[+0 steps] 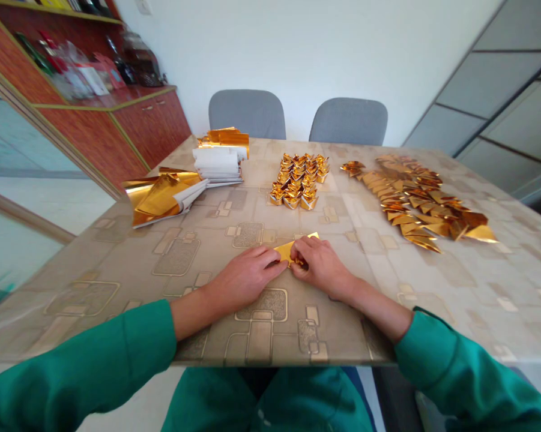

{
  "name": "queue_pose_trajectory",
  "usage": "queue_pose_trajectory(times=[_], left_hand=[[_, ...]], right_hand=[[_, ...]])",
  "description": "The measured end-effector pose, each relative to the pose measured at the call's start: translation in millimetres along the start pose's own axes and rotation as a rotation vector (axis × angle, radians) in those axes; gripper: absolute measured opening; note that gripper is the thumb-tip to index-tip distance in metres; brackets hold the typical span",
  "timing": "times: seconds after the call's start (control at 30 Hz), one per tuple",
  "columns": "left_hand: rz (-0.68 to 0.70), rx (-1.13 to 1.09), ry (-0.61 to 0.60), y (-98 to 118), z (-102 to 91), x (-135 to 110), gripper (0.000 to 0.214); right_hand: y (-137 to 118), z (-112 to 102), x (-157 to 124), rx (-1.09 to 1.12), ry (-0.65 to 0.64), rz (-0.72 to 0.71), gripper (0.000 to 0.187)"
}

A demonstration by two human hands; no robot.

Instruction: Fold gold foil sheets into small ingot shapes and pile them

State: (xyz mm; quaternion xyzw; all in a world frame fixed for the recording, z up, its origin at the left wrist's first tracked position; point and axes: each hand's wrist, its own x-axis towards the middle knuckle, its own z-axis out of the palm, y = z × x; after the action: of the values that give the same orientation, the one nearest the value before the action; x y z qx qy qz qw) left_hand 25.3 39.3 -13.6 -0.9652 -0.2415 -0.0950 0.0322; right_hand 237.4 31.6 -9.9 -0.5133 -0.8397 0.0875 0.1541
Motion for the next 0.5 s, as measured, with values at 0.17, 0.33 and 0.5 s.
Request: queue_pose_trajectory(times=[0.17, 0.33, 0.5], left_hand=[[0.013, -0.017, -0.001, -2, -1.3, -6, 0.035], [0.001, 0.030, 0.004, -2, -5.6, -8, 0.033], [-0.033, 0.016, 0.028, -20, -12.3, -24, 0.032]], right_hand=[[4, -3, -4, -0.016, 0.011, -0.127, 0.005], [1, -7, -9, -0.140, -0.016, -0.218, 0.020], [-1, -12, -9, -0.151, -0.034, -0.225, 0.022]])
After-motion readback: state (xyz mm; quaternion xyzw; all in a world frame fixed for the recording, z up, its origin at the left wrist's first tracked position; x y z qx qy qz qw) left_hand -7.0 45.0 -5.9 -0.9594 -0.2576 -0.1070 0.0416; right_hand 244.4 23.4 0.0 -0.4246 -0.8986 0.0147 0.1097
